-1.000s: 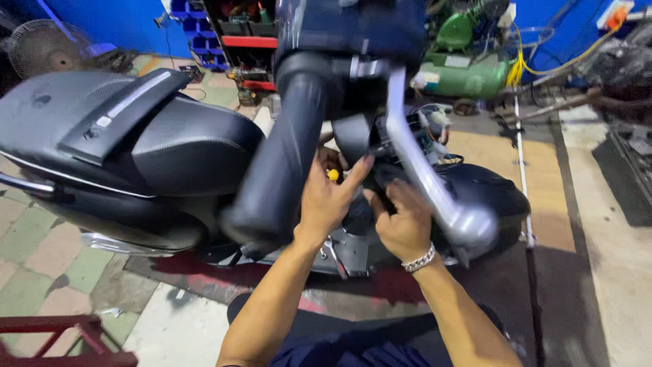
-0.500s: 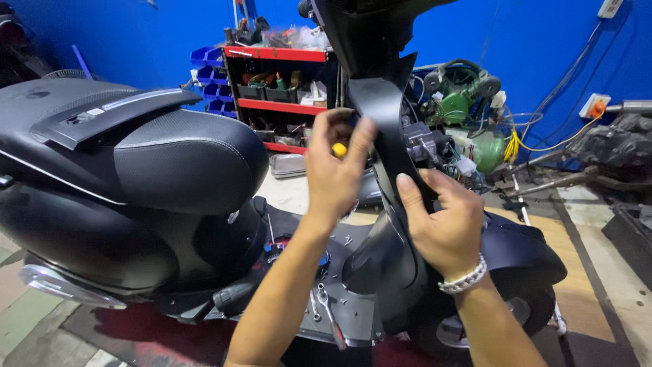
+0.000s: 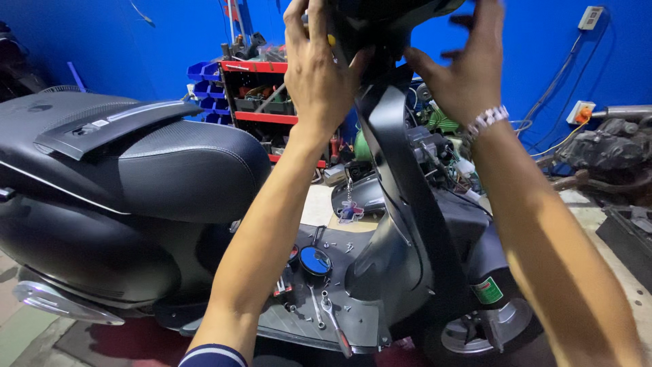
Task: The person installs the front headlight assembly on a motorcycle by connecting electrical wires and fitting the plastic housing. They then place the front panel over the assembly and use a screwdriver to secure screws into the front and side fairings.
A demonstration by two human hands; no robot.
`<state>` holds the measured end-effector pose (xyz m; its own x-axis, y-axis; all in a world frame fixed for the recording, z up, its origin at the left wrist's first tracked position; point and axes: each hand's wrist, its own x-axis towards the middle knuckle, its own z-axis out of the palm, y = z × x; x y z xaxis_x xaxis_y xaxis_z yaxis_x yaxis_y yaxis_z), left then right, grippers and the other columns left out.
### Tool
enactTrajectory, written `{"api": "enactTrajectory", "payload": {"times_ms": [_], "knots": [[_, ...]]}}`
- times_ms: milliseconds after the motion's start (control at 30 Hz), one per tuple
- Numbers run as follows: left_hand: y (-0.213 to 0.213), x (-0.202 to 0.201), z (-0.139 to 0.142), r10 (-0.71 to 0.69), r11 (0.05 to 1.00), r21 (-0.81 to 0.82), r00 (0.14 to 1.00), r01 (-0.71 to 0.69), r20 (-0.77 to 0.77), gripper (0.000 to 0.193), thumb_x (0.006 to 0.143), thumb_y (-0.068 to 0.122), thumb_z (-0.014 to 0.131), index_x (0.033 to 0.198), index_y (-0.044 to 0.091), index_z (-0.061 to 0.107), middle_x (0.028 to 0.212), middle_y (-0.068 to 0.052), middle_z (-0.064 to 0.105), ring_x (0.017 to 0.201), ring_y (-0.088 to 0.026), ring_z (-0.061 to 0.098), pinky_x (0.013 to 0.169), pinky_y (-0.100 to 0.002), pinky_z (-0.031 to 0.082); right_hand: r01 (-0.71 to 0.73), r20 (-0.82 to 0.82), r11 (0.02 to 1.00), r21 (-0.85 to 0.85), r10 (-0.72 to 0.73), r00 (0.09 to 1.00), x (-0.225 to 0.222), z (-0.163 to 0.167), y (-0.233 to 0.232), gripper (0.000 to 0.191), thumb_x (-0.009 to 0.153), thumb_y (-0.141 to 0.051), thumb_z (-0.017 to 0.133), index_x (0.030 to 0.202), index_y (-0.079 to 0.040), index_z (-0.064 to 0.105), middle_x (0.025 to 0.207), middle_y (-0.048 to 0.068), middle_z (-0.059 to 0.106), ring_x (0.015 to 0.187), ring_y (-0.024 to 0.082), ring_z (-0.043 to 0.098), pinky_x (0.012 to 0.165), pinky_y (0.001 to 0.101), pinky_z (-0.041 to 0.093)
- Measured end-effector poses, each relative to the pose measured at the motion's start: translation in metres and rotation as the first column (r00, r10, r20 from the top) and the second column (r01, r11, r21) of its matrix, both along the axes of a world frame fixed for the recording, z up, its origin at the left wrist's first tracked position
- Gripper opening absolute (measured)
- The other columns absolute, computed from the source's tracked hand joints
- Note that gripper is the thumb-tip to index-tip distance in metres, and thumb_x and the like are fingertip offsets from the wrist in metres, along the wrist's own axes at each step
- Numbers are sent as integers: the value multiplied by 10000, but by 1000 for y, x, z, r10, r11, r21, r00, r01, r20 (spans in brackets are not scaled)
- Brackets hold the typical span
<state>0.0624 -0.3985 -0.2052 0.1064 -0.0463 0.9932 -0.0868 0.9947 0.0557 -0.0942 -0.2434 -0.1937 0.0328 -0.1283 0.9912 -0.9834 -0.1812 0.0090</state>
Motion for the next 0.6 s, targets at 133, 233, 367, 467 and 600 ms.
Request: {"api": "enactTrajectory", "payload": {"times_ms": [133, 233, 367, 467, 600], "knots": [[-8, -7, 4, -21, 1000, 9, 1000, 21, 13, 891, 906, 361, 921, 1562, 203, 338, 1486, -93, 416, 1293, -344, 560, 940, -414, 604, 261, -201, 961, -94, -275, 940, -9, 20, -15, 829, 744, -267, 1014, 1349, -38, 494, 1253, 262, 591, 1190, 440, 535, 967, 498, 471], [-7, -13, 2, -5, 1000, 22, 1000, 5, 7, 879, 888, 350, 919, 1532, 191, 343, 1469, -117, 412, 1323, -379, 543, 937, -426, 604, 320, -231, 946, 53, -300, 926, -19, 30, -17, 749, 713, -315, 1029, 1265, -106, 568, 1216, 191, 628, 1149, 400, 564, 926, 498, 466], [-1, -16, 4, -6, 1000, 20, 1000, 7, -10, 920, 852, 358, 926, 1520, 147, 329, 1443, -142, 414, 1317, -405, 534, 933, -430, 584, 243, -131, 933, 265, -215, 968, -26, 35, -17, 637, 749, -333, 984, 1214, -122, 603, 1207, 130, 647, 1128, 344, 614, 954, 482, 485], [10, -4, 5, 7, 999, -51, 998, -10, -63, 788, 866, 245, 841, 1485, 66, 388, 1428, -167, 404, 1294, -417, 510, 1068, -471, 512, 315, -246, 949, 24, -300, 922, -26, 30, -19, 889, 675, -329, 1034, 1344, -28, 533, 1318, 213, 582, 1205, 431, 539, 983, 504, 480], [35, 38, -6, -148, 987, 70, 984, 142, 95, 154, 1107, 98, 631, 1246, 39, 604, 1341, -159, 528, 1258, -302, 595, 1078, -386, 531, 238, -189, 968, -77, -248, 950, -27, 20, -27, 902, 648, -296, 1015, 1316, 8, 491, 1304, 256, 531, 1213, 458, 508, 958, 502, 496]]}}
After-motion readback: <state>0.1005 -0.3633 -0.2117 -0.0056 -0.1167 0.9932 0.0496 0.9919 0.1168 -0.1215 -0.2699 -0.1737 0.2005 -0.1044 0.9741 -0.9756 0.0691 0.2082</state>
